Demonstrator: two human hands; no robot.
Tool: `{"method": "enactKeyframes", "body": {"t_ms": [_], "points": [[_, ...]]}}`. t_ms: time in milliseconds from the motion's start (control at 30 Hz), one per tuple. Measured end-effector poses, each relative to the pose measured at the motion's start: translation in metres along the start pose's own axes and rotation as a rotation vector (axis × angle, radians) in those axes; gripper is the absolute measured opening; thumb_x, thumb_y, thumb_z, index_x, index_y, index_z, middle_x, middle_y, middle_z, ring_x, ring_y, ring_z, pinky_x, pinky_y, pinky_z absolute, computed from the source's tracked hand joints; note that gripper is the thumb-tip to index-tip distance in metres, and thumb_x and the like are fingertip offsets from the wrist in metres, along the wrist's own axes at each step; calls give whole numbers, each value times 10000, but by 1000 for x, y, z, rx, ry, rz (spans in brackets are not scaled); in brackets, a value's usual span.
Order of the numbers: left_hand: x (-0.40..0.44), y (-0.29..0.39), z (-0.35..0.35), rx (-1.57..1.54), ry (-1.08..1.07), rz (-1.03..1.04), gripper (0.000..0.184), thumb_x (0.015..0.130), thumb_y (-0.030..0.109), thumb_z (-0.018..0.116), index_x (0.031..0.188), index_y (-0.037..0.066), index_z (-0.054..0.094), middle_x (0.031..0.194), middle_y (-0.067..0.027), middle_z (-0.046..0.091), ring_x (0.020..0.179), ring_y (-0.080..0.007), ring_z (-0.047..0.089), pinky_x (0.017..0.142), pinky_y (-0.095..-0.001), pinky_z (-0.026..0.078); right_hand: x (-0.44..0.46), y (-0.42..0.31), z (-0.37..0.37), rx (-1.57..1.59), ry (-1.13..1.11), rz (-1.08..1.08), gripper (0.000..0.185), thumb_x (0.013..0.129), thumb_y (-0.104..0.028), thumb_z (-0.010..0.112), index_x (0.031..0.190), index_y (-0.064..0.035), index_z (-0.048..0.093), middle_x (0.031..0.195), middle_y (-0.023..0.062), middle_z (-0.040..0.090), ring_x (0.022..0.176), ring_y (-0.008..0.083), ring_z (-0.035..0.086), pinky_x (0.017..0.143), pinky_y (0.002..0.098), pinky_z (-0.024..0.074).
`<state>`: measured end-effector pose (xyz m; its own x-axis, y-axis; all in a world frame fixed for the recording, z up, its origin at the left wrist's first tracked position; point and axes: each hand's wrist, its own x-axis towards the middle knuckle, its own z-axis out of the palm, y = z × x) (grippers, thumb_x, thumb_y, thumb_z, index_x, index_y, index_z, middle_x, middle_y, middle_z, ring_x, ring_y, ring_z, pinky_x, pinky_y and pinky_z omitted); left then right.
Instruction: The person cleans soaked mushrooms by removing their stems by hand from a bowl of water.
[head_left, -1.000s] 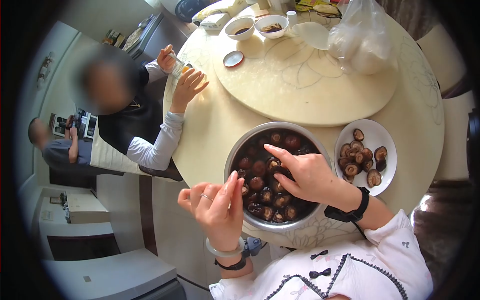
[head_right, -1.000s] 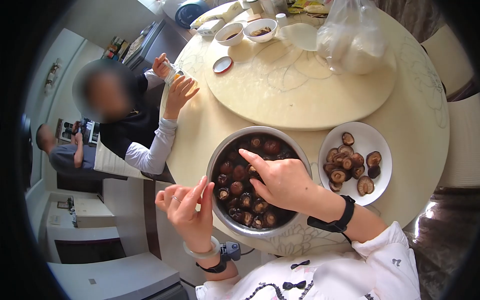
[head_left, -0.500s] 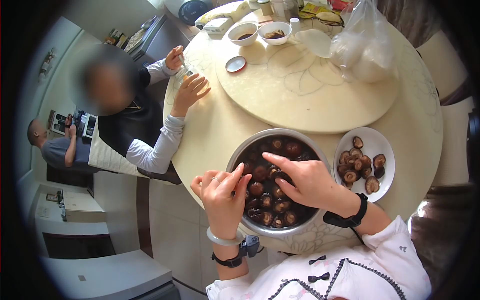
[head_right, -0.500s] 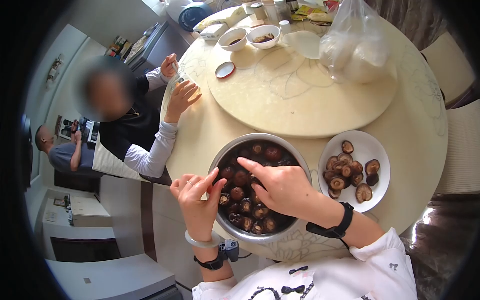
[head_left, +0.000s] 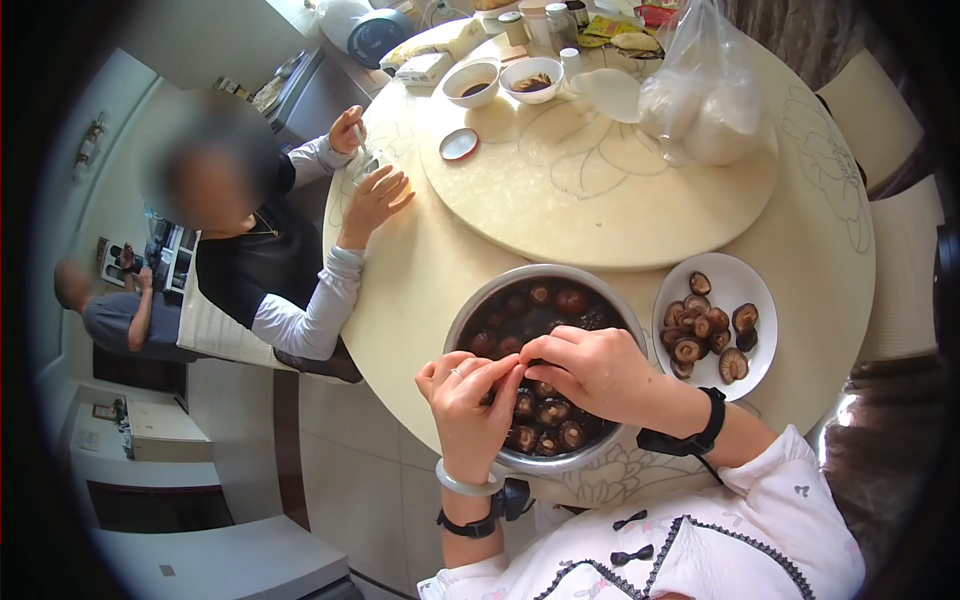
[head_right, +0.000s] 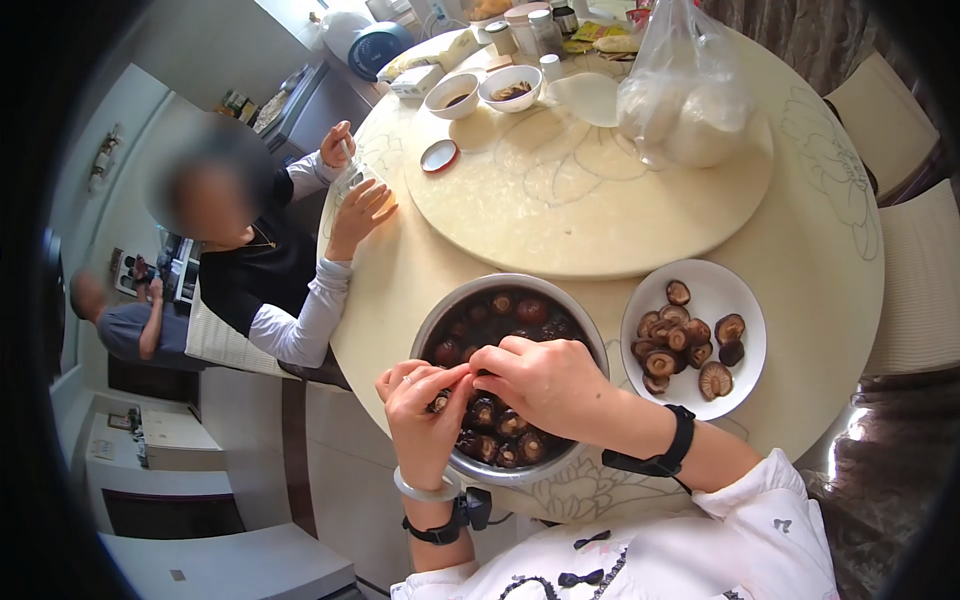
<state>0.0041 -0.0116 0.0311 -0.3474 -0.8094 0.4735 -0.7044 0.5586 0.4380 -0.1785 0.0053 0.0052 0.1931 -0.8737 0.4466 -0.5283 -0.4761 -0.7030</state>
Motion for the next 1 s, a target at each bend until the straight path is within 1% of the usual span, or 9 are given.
{"method": "enactKeyframes", "body": {"t_ms": [133, 467, 533, 633, 733, 800, 833, 933, 1000], "points": [[-4, -3, 0, -35, -7, -11, 114, 772, 122, 805, 879, 133, 769, 765, 18, 681, 840, -177, 604, 904, -352, 332, 0, 1, -6, 3, -37, 17, 180, 925, -267, 657, 959, -97, 606, 793, 72, 643, 688, 276, 670, 568, 388, 538], [-12, -1, -1, -120, -94, -74, 134, 795, 159, 805, 914, 112, 765, 762, 0, 674, 857, -184, 607, 901, -355, 335, 3, 5, -14, -5, 15, 67, 198, 943, -265, 633, 924, -77, 572, 779, 112, 637, 707, 319, 663, 612, 415, 531], [-15, -5, 1, -104, -78, -55, 152, 796, 165, 805, 934, 115, 765, 754, -4, 668, 856, -188, 607, 895, -356, 340, 4, 8, -15, 24, 64, 91, 160, 932, -230, 646, 951, -83, 588, 793, 115, 630, 734, 340, 657, 635, 426, 531], [-15, -12, 5, -111, -125, -51, 185, 800, 175, 800, 969, 114, 756, 751, -2, 658, 855, -204, 612, 879, -371, 369, 3, 18, -10, 100, 42, 15, 122, 899, -124, 664, 1010, -95, 624, 908, 132, 630, 831, 352, 650, 707, 425, 539], [-19, -26, 14, -135, -234, -56, 235, 811, 206, 790, 1015, 99, 741, 844, -20, 693, 906, -228, 620, 881, -383, 400, -2, 18, -5, 114, -87, 55, 172, 871, -66, 668, 1040, -100, 664, 962, 104, 654, 871, 336, 660, 739, 414, 545], [-20, -25, 17, -19, -227, 12, 289, 817, 231, 780, 1062, 89, 725, 934, -44, 709, 956, -246, 621, 892, -397, 413, -5, 11, -8, -81, -200, 51, 195, 821, -80, 673, 1003, -150, 674, 913, 71, 650, 797, 305, 681, 674, 418, 561], [-21, -27, 18, -3, -263, 22, 331, 827, 257, 764, 1103, 84, 708, 1001, -64, 709, 1001, -265, 618, 904, -411, 417, -7, 12, -2, -201, -190, 33, 226, 749, -109, 710, 964, -176, 694, 892, 36, 658, 776, 269, 693, 638, 402, 566], [-25, -28, 22, 78, -308, 43, 381, 803, 247, 771, 1140, 88, 697, 1021, -79, 710, 1034, -265, 625, 927, -401, 433, -8, 9, 1, -264, -234, -65, 187, 731, -95, 701, 899, -178, 707, 856, 20, 662, 765, 251, 694, 630, 386, 561], [-26, -27, 20, 81, -348, 55, 417, 790, 237, 772, 1172, 95, 683, 1027, -64, 713, 1063, -250, 618, 965, -391, 404, -11, 7, 4, -273, -264, -71, 175, 734, -91, 698, 890, -169, 706, 850, 24, 671, 771, 251, 694, 642, 388, 561]]}}
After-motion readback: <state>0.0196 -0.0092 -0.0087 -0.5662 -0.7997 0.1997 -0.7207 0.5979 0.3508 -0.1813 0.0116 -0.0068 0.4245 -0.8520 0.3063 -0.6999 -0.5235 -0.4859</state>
